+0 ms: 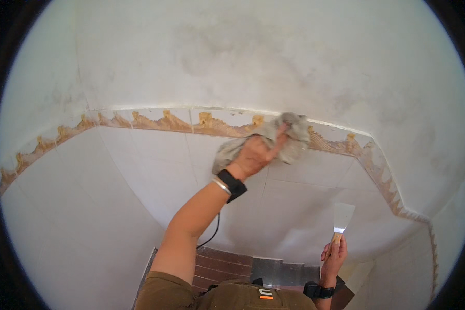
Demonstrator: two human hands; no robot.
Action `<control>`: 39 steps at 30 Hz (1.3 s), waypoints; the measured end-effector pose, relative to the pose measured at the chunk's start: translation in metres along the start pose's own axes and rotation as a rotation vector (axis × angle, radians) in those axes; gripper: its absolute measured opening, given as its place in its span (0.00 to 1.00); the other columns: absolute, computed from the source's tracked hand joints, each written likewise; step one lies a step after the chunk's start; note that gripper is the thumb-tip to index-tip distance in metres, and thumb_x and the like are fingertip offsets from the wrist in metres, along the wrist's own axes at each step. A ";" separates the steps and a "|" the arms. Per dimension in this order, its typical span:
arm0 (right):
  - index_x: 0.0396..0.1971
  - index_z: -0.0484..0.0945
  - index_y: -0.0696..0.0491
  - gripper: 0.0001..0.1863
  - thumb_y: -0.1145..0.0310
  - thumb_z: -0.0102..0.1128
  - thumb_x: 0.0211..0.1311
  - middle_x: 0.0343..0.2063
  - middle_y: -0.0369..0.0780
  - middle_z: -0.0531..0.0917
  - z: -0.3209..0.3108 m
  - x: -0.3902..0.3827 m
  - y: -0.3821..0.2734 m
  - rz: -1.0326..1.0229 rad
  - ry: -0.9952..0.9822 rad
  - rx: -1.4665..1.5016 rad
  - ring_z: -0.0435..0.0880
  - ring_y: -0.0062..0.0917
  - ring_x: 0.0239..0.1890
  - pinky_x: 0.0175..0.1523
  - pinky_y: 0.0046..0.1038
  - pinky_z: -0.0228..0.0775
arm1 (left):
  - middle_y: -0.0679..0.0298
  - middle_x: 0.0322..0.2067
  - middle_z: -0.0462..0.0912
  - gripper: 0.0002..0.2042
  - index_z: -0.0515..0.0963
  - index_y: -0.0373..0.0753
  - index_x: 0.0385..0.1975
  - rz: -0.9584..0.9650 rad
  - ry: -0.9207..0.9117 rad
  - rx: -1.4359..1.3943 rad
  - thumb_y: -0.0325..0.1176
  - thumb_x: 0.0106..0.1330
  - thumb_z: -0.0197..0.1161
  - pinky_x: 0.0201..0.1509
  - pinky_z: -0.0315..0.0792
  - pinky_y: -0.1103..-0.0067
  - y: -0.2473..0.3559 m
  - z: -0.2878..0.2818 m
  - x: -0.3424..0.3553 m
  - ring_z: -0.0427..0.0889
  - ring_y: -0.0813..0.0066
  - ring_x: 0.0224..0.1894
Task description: Scrape and clean a wall corner near a staircase using a putty knife and a cloth.
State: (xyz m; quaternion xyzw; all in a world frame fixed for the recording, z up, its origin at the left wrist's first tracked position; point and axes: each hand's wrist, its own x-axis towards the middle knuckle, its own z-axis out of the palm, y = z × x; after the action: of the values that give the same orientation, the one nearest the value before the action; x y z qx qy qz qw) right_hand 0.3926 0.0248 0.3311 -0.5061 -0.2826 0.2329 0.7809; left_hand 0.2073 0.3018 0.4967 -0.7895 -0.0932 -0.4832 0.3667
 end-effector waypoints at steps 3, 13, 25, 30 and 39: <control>0.48 0.64 0.57 0.18 0.64 0.45 0.60 0.12 0.31 0.66 -0.001 -0.005 -0.005 0.014 0.026 -0.034 0.63 0.11 0.12 0.12 0.13 0.53 | 0.54 0.50 0.69 0.17 0.71 0.35 0.41 -0.107 -0.212 0.259 0.23 0.48 0.57 0.31 0.73 0.77 -0.021 -0.022 -0.026 0.77 0.67 0.27; 0.48 0.64 0.55 0.17 0.65 0.44 0.61 0.13 0.32 0.67 -0.013 -0.006 -0.005 0.077 -0.015 -0.041 0.63 0.11 0.11 0.12 0.13 0.53 | 0.51 0.49 0.68 0.20 0.70 0.32 0.42 -0.595 -0.019 0.299 0.20 0.45 0.57 0.47 0.69 0.73 -0.074 -0.083 -0.113 0.73 0.57 0.45; 0.47 0.65 0.57 0.17 0.66 0.45 0.60 0.14 0.32 0.67 0.040 -0.001 0.009 0.098 -0.318 -0.012 0.64 0.11 0.13 0.12 0.12 0.54 | 0.57 0.49 0.68 0.25 0.60 0.37 0.52 -1.798 0.511 -1.751 0.48 0.61 0.48 0.53 0.64 0.71 -0.010 -0.202 -0.185 0.69 0.65 0.49; 0.50 0.63 0.58 0.19 0.66 0.46 0.60 0.14 0.32 0.66 0.070 -0.006 0.014 0.114 -0.461 -0.022 0.61 0.11 0.12 0.13 0.12 0.52 | 0.56 0.50 0.67 0.27 0.59 0.37 0.54 -1.903 0.476 -1.709 0.50 0.61 0.46 0.54 0.64 0.70 0.011 -0.228 -0.193 0.68 0.63 0.51; 0.51 0.59 0.56 0.22 0.73 0.46 0.54 0.19 0.37 0.71 0.114 0.017 -0.004 0.159 -0.620 0.119 0.66 0.15 0.14 0.16 0.15 0.56 | 0.58 0.43 0.71 0.24 0.59 0.33 0.51 -1.984 0.167 -1.217 0.25 0.53 0.55 0.47 0.70 0.72 0.044 -0.235 -0.218 0.73 0.68 0.44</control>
State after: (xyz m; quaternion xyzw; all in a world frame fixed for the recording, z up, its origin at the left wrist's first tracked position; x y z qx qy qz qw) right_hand 0.3288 0.1095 0.3752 -0.3849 -0.4525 0.4522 0.6653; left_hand -0.0460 0.1586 0.3556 -0.3814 -0.3979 -0.5733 -0.6062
